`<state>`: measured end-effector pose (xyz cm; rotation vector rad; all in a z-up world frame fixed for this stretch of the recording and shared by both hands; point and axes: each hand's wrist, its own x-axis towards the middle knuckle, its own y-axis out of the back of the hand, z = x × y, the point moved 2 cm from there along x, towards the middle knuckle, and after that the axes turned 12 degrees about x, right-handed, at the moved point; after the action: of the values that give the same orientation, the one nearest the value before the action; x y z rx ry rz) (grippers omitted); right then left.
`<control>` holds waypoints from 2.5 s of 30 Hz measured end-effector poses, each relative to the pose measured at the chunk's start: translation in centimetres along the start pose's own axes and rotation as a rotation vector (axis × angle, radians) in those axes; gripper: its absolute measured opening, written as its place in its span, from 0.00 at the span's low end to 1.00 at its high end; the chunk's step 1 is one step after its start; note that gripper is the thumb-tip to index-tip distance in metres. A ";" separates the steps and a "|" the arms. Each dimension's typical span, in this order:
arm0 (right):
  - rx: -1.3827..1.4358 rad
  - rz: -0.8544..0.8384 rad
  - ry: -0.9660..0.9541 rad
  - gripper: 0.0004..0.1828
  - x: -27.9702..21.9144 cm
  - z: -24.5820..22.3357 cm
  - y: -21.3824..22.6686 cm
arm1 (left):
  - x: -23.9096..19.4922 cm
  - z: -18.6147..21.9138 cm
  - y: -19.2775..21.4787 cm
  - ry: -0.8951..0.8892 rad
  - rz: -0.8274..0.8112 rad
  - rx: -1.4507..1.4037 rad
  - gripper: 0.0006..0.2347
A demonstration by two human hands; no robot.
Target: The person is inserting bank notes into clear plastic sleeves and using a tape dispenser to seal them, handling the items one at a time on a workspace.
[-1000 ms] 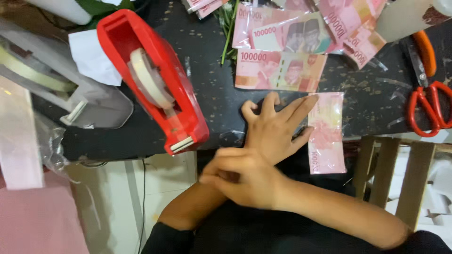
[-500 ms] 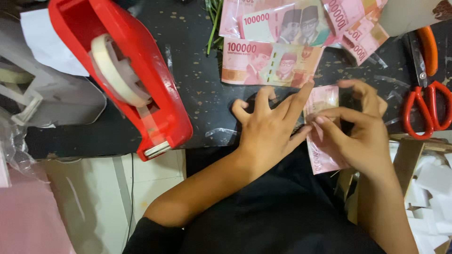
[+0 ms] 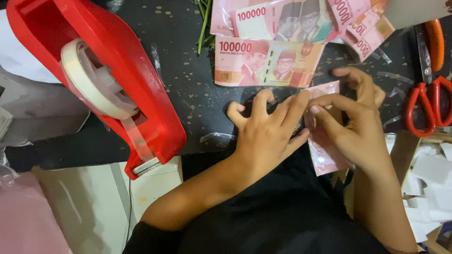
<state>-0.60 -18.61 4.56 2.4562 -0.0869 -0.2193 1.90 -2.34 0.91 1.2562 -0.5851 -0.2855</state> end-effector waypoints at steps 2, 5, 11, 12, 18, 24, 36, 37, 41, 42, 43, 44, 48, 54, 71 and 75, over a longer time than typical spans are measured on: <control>-0.034 0.003 -0.017 0.03 0.2 -0.2 -0.1 | 0.0 -0.1 0.2 -0.004 0.080 0.026 0.28; -0.036 0.000 0.000 0.04 0.4 -0.7 -0.3 | -0.1 -0.2 0.0 -0.010 0.056 -0.012 0.29; -0.147 0.030 0.111 0.02 0.3 0.2 -0.3 | 0.0 -0.3 0.0 -0.032 -0.037 0.007 0.31; -0.148 0.028 0.109 0.02 0.2 0.1 -0.2 | 0.1 -0.4 0.1 -0.031 -0.038 0.005 0.31; -0.027 -0.019 0.089 0.05 -0.5 -1.0 0.8 | 0.3 -0.4 0.3 -0.013 0.018 0.003 0.29; -0.037 -0.074 0.063 0.06 -0.3 0.2 0.4 | 0.4 -0.4 0.4 -0.005 0.026 0.013 0.26; -0.129 0.023 0.165 0.04 -1.1 0.5 -0.1 | 0.3 -0.3 0.3 -0.006 0.018 0.017 0.27; -0.142 0.050 0.206 0.05 -1.2 0.6 -0.1 | 0.3 -0.4 0.3 -0.011 0.035 0.021 0.27; -0.256 0.129 0.234 0.06 -1.7 0.1 -0.2 | 0.4 -0.4 0.4 -0.017 0.066 0.036 0.28; -0.256 0.130 0.232 0.06 -1.6 -0.1 -0.1 | 0.4 -0.4 0.5 -0.019 0.065 0.036 0.28; -0.283 0.127 0.250 0.05 -1.5 -0.3 0.0 | 0.5 -0.4 0.5 -0.023 0.056 0.035 0.28; -0.310 0.124 0.268 0.06 -1.3 -0.6 0.0 | 0.5 -0.3 0.5 -0.026 0.047 0.034 0.28; -0.352 0.103 0.229 0.09 -1.5 -0.8 0.3 | 0.6 -0.2 0.4 -0.029 0.016 0.062 0.30; -0.584 0.210 0.152 0.45 -1.8 1.1 0.9 | 0.5 -0.2 0.8 -0.016 0.060 0.056 0.26; -0.224 -0.045 0.201 0.24 -1.7 0.3 0.2 | 0.9 -0.2 0.9 -0.020 0.050 0.024 0.26; -0.263 0.127 0.278 0.14 -4.3 -0.6 1.2 | 0.7 -0.2 1.0 -0.025 0.079 0.032 0.24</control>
<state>-4.77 -18.64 6.41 2.1860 -0.0867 0.1577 2.43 -2.23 2.01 1.2586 -0.6614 -0.2272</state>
